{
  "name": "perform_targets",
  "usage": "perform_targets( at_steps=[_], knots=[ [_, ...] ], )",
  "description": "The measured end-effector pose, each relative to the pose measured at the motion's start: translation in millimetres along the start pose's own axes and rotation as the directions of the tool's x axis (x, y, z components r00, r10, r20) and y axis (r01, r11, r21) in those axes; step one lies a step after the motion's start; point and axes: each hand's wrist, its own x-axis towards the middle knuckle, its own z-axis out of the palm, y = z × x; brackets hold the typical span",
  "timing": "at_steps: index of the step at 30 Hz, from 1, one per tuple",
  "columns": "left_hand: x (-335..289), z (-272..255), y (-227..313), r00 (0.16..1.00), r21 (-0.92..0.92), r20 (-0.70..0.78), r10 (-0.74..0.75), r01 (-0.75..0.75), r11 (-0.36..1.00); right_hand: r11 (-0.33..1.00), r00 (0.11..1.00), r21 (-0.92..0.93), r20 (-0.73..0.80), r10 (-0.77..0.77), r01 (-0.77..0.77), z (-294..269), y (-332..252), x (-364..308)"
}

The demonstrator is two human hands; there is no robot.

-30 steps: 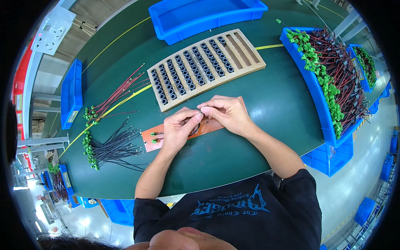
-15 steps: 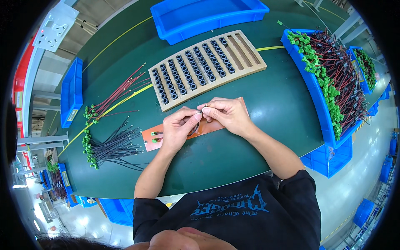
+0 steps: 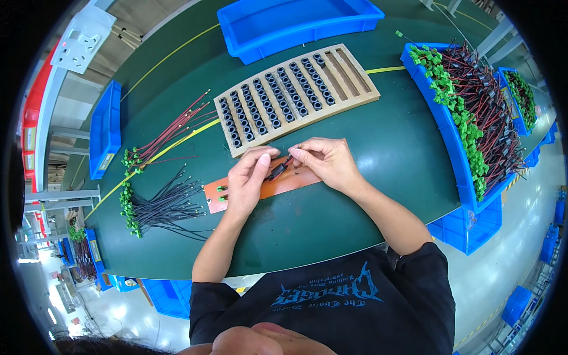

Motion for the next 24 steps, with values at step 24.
perform_targets(
  at_steps=[24],
  knots=[
    [-16.7,-6.6,4.1,0.932,0.479,0.156,0.327,-0.361,0.8,0.721,0.932,-0.621,0.043,-0.36,0.307,-15.1,11.9,-15.8]
  ],
)
